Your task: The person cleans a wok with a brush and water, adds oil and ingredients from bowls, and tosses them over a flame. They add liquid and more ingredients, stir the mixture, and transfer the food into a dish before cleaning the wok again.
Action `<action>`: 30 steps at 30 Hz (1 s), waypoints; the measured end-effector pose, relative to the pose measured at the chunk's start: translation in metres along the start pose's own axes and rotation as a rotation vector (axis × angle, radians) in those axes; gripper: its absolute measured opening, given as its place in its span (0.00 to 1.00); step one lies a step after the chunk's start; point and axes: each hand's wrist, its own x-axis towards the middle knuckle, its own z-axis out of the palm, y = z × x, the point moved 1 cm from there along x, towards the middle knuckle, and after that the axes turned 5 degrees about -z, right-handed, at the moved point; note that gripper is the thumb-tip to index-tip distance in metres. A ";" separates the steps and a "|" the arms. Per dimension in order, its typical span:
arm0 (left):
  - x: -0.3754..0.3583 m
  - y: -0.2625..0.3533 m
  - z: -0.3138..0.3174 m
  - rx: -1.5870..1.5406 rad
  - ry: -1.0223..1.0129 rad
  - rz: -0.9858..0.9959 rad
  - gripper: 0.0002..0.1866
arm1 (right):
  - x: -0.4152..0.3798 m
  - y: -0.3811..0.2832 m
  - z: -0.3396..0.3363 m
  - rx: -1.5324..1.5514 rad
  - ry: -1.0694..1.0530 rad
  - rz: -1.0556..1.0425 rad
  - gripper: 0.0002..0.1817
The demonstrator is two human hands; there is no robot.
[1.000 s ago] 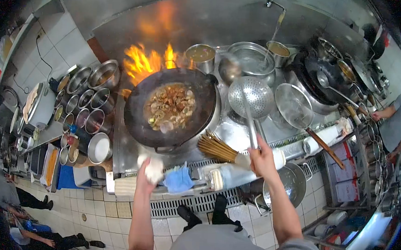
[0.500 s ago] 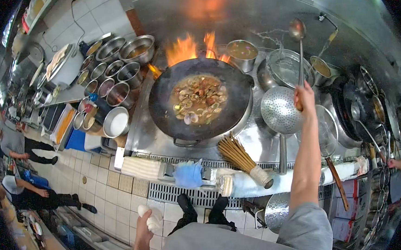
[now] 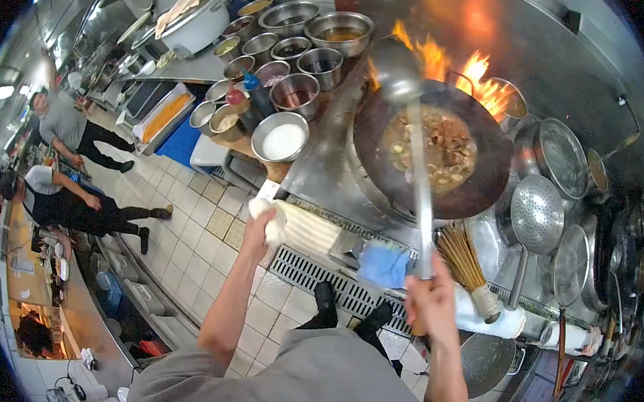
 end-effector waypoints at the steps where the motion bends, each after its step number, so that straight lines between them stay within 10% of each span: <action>1: 0.017 0.009 -0.001 0.046 0.000 0.058 0.17 | 0.004 0.005 0.020 -0.009 -0.098 0.043 0.33; 19: 0.140 0.033 0.013 0.026 0.099 0.123 0.17 | 0.046 0.043 0.152 -0.383 -0.526 0.167 0.37; 30: 0.122 0.044 0.020 0.050 0.136 0.173 0.23 | 0.059 0.028 0.165 -0.585 -0.373 0.148 0.36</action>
